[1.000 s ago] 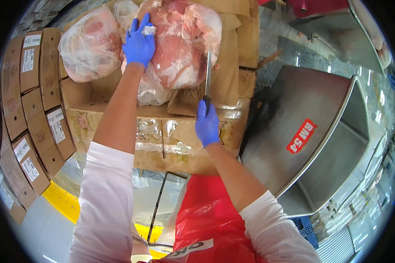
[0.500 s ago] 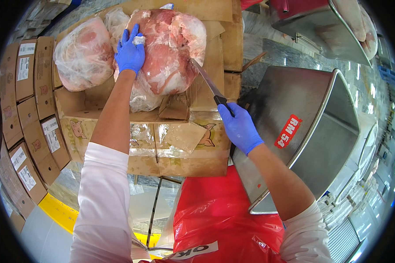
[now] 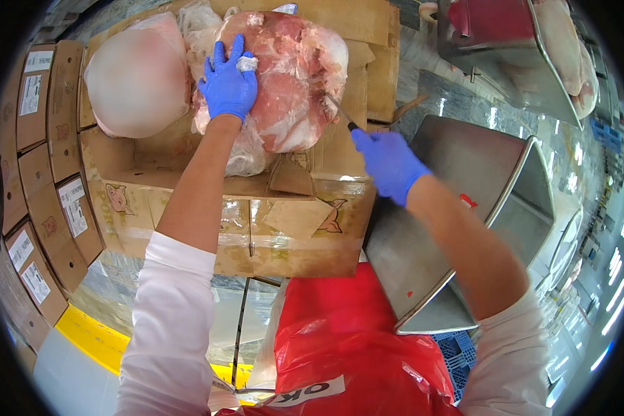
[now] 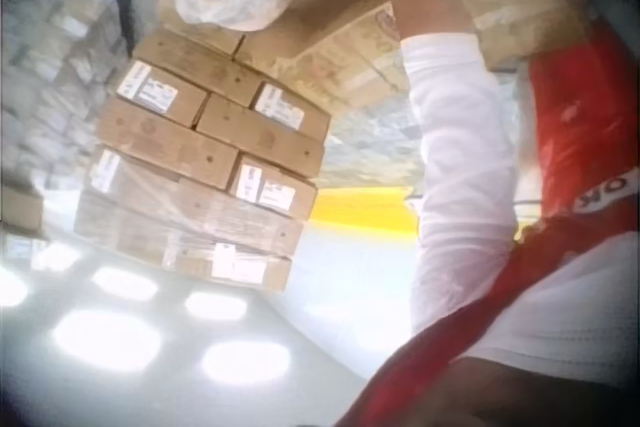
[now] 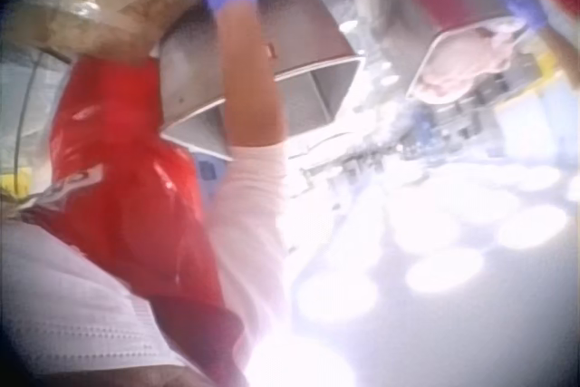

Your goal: The person uses a knife to trim fat and connective tissue from large cuts of raw meat placed on cardboard boxes. They remove trimmed pieces by hand and place them into a metal bin. The person then moves to a stack of boxes and opens one to retrieve another wrapped meat portion.

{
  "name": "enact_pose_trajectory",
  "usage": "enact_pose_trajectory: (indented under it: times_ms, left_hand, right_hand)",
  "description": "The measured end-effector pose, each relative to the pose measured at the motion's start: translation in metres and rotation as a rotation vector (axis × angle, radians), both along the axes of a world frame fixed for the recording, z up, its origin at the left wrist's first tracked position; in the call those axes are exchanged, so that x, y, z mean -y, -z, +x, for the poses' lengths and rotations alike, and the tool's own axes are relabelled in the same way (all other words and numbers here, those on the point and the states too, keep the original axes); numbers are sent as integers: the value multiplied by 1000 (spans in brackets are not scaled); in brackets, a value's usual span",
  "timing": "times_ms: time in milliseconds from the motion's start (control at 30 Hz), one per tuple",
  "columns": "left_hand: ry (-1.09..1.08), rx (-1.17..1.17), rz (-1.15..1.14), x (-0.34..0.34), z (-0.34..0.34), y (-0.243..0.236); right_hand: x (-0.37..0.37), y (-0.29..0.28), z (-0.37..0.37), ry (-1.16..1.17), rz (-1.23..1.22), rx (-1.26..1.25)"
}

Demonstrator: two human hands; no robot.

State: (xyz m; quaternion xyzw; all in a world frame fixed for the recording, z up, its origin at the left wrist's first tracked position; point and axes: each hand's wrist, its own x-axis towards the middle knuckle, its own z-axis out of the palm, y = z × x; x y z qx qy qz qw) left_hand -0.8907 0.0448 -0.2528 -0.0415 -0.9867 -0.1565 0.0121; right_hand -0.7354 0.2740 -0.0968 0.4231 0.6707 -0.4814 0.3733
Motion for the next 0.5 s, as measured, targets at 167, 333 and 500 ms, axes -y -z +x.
enact_pose_trajectory:
  times_ms: [167,333,500]
  left_hand:
    - [-35,29,-20,-6,4,-10]
    - [-60,39,-35,-5,4,-9]
    - [-43,33,-30,-7,1,-7]
  right_hand:
    - [26,98,81,-92,369,-490]
    - [63,146,108,13,496,-564]
    - [101,194,123,166,478,-569]
